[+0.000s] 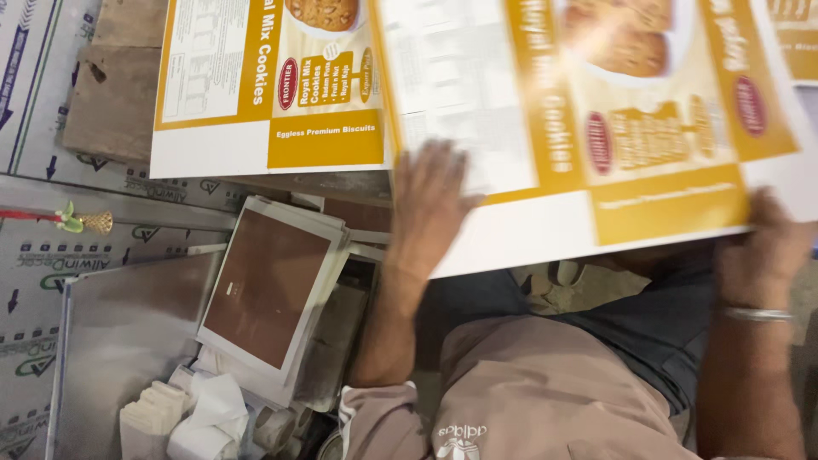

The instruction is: The person organizes printed sheets by picking them up from a pile and placing them onto a sorting machine by hand.

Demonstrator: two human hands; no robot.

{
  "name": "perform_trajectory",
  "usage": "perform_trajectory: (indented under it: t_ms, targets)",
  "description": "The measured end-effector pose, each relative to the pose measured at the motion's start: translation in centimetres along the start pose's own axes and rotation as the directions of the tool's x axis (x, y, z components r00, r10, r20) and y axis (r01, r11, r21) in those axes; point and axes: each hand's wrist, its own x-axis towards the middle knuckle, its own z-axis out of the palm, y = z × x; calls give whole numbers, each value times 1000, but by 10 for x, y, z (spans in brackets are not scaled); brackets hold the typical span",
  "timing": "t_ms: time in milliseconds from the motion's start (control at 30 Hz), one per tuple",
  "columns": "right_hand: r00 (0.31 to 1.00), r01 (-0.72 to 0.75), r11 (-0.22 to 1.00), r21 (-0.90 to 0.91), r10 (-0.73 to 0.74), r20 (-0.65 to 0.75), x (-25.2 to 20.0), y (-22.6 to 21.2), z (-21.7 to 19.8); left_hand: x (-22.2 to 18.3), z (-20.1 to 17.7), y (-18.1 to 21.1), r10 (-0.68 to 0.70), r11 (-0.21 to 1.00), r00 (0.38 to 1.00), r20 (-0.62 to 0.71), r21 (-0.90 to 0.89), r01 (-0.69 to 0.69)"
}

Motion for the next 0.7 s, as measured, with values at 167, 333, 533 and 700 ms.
perform_trajectory:
  t_ms: [167, 333, 533, 700]
  targets:
    - [994, -45, 997, 70, 52, -101, 33, 18, -91, 11, 3, -56, -70, 987, 987, -144, 133, 89]
    - [982, -99, 990, 100, 114, -153, 58, 36, -150, 15, 2, -80, 105, 987, 949, -299, 148, -63]
    - [965, -150, 987, 50, 157, -208, 39, 46, -186, 15, -6, -76, 79, 993, 934, -348, 107, -44]
    - [946, -182, 983, 10, 178, -271, -31, 42, -209, 12, -1, -72, 62, 994, 914, -400, 104, -22]
